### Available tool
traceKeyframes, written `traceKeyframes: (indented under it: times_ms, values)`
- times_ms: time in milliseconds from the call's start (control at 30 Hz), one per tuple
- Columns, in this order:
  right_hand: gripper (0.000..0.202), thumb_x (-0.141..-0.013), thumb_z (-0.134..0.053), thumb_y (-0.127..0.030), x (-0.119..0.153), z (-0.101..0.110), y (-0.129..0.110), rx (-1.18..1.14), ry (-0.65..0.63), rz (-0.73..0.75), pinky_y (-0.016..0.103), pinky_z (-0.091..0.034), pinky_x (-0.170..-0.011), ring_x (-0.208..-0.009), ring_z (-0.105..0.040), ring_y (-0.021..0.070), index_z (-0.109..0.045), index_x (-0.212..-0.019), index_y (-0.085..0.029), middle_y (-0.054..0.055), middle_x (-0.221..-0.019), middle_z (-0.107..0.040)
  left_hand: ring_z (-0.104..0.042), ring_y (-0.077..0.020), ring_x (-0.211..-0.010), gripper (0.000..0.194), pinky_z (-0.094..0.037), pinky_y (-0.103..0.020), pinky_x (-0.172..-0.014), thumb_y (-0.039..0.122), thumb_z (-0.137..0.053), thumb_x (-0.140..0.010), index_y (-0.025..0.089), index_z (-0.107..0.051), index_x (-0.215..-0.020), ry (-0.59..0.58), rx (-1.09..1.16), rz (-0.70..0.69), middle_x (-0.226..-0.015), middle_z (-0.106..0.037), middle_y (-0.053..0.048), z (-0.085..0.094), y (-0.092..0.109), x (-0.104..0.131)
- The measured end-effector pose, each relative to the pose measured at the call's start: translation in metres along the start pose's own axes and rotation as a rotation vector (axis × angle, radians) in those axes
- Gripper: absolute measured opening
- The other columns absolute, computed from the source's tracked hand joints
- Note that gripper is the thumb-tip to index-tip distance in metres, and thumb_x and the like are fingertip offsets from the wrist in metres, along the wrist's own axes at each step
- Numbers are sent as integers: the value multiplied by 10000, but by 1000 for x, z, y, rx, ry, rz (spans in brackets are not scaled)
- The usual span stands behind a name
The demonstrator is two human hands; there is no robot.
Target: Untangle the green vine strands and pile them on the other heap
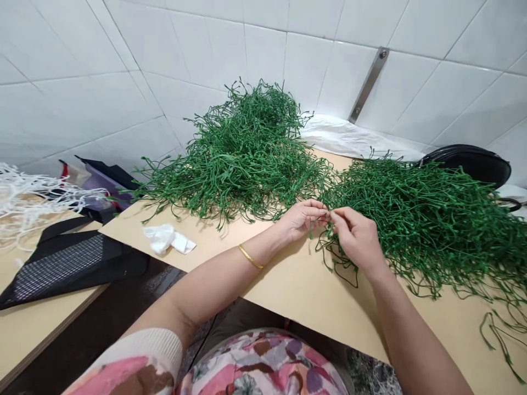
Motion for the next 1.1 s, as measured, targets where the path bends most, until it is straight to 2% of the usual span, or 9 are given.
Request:
traceKeyframes:
  times_ms: [100, 267, 467, 567, 667, 767, 867, 1000, 1100]
  values:
    - [222, -769, -528, -384, 0, -15, 13, -112, -17, -121, 237, -409, -496, -505, -526, 116, -555, -836, -174, 6, -613, -595, -565, -68, -567, 171, -461, -193, -572, 22, -627, -572, 131, -531, -662, 60, -1, 2, -627, -589, 6, 6, -2, -2]
    - [316, -668, -635, -433, 3, -23, 24, -335, -29, -277, 258, -459, -518, -550, -561, 130, -504, -791, -173, 10, -650, -593, -571, -79, -608, 139, -443, -188, -554, 50, -623, -595, 132, -545, -675, 76, 0, -16, -684, -619, -15, 5, -3, 0]
    - [239, -697, -608, -353, 5, -34, 21, -590, -99, -346, 241, -449, -537, -572, -545, 99, -562, -830, -159, 26, -749, -626, -519, -72, -483, 71, -390, -200, -426, 125, -605, -661, 129, -569, -722, 6, 46, 1, -697, -617, -14, 0, -4, 1]
    - [241, -665, -634, -337, 5, -39, 25, -800, -126, -437, 216, -392, -470, -497, -493, 68, -567, -810, -157, 11, -719, -629, -486, -66, -441, 57, -386, -205, -406, 121, -595, -667, 118, -581, -722, -32, 23, 5, -646, -598, -12, -1, -6, 0]
    - [270, -602, -686, -297, 6, -43, 31, -1031, -109, -556, 194, -349, -434, -474, -465, 52, -541, -782, -159, 3, -707, -631, -519, -88, -479, 85, -412, -223, -428, 139, -614, -657, 125, -587, -737, -50, -3, 4, -669, -607, -24, -1, -8, -1]
    - [294, -569, -701, -236, 6, -46, 31, -1187, -117, -623, 174, -335, -430, -474, -457, 47, -506, -778, -167, -8, -669, -622, -490, -60, -447, 100, -391, -199, -423, 135, -632, -640, 122, -581, -725, -44, -4, -4, -680, -611, -20, -1, -10, 0]
    - [306, -559, -694, -214, 6, -48, 28, -1247, -168, -645, 155, -291, -407, -413, -399, 31, -480, -774, -176, -50, -548, -558, -481, -52, -426, 112, -400, -201, -440, 128, -635, -632, 124, -568, -722, -57, 11, -1, -656, -606, -9, -2, -11, 0]
    - [307, -556, -705, -245, 7, -46, 28, -1211, -139, -635, 143, -241, -396, -395, -336, 17, -478, -748, -167, -85, -472, -443, -546, -107, -475, 143, -441, -256, -492, 172, -641, -638, 139, -554, -747, -115, 7, 2, -648, -605, -12, -5, -10, 2]
    - [282, -595, -699, -287, 7, -48, 27, -1174, -137, -592, 150, -204, -389, -394, -251, 9, -499, -747, -158, -106, -464, -333, -543, -99, -506, 143, -426, -237, -504, 153, -648, -623, 140, -544, -720, -53, 25, -11, -656, -603, -5, -4, -9, 4]
Point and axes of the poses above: each hand's wrist, its own x-axis away from the middle knuckle, its own z-axis out of the back of the hand, y = z × x, the point moved 5 cm from there along -x, towards the middle knuckle
